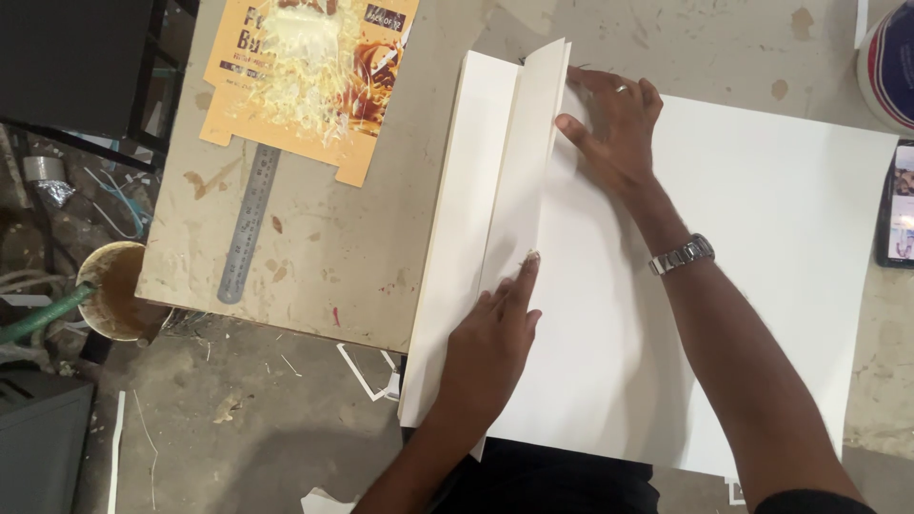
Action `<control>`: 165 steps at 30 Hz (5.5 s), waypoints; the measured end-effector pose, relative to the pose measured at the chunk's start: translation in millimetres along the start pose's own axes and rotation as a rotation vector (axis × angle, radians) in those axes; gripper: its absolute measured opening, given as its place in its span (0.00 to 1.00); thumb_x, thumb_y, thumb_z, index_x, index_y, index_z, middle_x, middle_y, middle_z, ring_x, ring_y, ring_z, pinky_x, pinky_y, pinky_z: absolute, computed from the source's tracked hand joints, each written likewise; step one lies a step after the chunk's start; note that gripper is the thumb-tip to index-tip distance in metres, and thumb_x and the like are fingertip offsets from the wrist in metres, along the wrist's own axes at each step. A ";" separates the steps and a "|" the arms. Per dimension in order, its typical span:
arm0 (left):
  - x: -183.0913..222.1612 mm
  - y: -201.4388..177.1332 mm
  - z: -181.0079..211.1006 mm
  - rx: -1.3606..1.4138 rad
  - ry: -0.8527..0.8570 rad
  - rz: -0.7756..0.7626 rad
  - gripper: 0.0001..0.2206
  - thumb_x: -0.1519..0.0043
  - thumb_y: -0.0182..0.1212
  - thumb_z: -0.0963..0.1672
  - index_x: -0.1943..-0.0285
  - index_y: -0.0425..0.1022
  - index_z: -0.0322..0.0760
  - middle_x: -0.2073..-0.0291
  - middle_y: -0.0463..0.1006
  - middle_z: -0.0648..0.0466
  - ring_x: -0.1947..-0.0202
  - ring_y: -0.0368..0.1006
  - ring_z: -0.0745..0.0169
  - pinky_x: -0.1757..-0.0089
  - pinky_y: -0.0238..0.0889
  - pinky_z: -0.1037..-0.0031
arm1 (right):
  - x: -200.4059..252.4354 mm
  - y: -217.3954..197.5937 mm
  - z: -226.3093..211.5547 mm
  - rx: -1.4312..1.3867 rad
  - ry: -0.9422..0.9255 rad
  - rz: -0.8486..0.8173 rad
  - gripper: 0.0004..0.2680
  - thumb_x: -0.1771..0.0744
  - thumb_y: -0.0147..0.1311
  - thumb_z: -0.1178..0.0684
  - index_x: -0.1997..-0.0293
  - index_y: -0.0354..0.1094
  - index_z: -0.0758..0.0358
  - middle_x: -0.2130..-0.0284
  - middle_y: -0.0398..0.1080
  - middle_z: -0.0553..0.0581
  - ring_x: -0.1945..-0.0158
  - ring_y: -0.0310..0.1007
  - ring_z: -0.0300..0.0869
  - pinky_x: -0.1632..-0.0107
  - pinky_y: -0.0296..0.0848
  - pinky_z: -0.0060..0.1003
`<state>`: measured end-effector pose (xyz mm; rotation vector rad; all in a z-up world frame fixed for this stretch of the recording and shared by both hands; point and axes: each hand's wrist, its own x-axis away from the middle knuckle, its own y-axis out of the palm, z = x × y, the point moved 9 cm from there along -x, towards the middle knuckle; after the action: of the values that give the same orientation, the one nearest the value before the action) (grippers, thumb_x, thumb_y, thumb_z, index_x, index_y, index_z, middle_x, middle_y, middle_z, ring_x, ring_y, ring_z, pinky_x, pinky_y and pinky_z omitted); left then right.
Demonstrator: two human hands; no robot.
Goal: The person folds and aligns large sheets of white paper on a table, pressing along the edges to create creases and then unfolding them.
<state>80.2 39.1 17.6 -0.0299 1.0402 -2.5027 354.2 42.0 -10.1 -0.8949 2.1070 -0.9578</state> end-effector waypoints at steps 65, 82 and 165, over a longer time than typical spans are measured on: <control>41.3 -13.6 -30.0 0.659 -0.241 -0.167 0.46 0.36 0.61 0.48 0.20 0.25 0.34 0.20 0.50 0.49 0.21 0.42 0.44 0.30 0.38 0.58 | 25.2 -24.2 -70.8 0.173 -0.378 0.248 0.20 0.39 0.51 0.64 0.40 0.69 0.64 0.49 0.76 0.57 0.38 0.67 0.53 0.34 0.61 0.53; 51.8 -32.5 -75.1 1.318 -0.347 0.166 0.49 0.39 0.47 0.64 0.19 0.21 0.49 0.20 0.46 0.40 0.22 0.46 0.34 0.31 0.47 0.46 | 21.7 -25.6 -41.0 0.184 -0.173 0.381 0.12 0.32 0.60 0.58 0.42 0.71 0.60 0.42 0.73 0.55 0.39 0.68 0.47 0.35 0.62 0.46; 40.1 -26.2 -56.1 1.270 0.004 0.480 0.55 0.41 0.64 0.34 0.18 0.19 0.61 0.19 0.43 0.37 0.31 0.63 0.42 0.37 0.64 0.52 | 122.2 -35.5 -72.6 0.387 0.048 -0.092 0.33 0.38 0.57 0.31 0.29 0.56 0.58 0.29 0.53 0.66 0.24 0.45 0.60 0.30 0.46 0.67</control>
<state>23.8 77.5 -10.5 0.5187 -0.6030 -2.2415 241.3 -45.1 23.4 -0.7784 1.8397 -1.3882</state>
